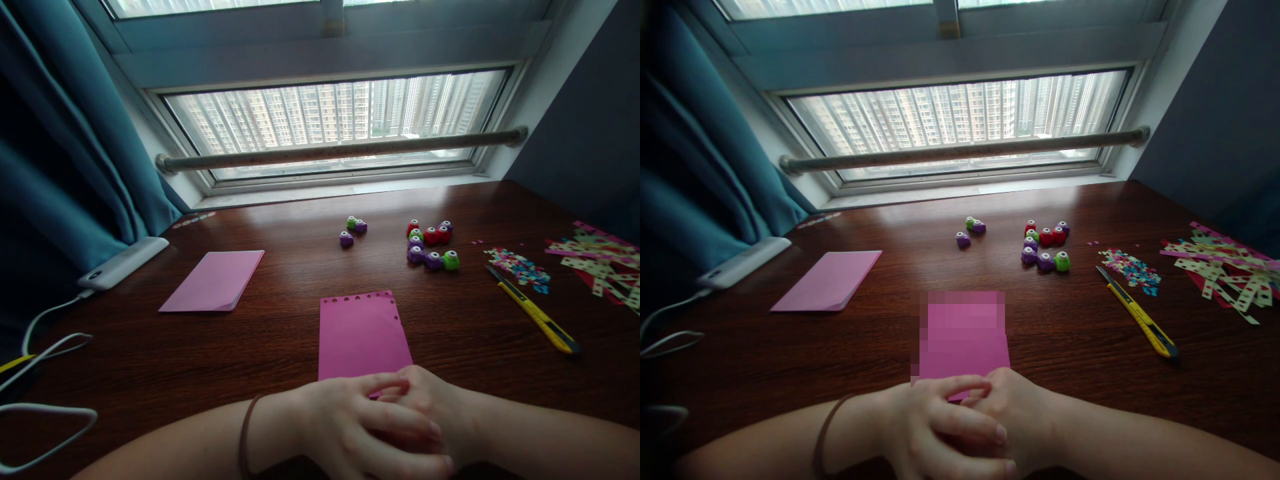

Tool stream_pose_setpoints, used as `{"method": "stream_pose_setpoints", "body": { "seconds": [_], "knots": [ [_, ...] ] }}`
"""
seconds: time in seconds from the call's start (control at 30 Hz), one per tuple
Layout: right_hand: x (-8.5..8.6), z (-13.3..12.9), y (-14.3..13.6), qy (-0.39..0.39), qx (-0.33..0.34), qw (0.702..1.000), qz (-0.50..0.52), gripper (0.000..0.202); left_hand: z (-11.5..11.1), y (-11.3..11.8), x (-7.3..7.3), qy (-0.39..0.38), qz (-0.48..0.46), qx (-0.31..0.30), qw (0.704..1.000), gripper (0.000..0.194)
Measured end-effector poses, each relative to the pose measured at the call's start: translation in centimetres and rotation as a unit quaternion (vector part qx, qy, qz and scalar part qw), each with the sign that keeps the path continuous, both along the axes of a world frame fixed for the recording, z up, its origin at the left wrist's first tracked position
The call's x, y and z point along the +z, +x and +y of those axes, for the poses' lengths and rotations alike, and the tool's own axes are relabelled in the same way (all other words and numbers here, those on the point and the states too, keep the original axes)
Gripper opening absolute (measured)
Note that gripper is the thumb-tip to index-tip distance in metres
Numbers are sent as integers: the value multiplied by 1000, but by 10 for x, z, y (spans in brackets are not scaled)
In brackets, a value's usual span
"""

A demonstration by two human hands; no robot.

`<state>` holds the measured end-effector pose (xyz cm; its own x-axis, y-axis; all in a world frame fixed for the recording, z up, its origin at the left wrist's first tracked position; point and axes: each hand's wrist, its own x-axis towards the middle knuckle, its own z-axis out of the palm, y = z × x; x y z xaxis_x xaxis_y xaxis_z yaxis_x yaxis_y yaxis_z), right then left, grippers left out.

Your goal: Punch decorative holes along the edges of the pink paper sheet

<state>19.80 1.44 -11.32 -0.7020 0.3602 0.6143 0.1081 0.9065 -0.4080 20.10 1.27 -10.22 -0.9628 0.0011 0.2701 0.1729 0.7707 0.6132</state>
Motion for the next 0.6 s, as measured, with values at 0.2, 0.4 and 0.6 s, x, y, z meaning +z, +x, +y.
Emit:
{"method": "stream_pose_setpoints", "body": {
  "seconds": [0.2,0.4,0.6],
  "knots": [
    [-2,3,-2,-11,6,1000,23,21,8,3,7,-23,44,76,996,38],
    [-2,2,-1,-20,5,1000,13,18,3,3,-8,-8,59,34,998,38],
    [-1,2,-1,-3,-1,1000,10,21,3,2,-5,-75,123,14,989,36]
  ]
}}
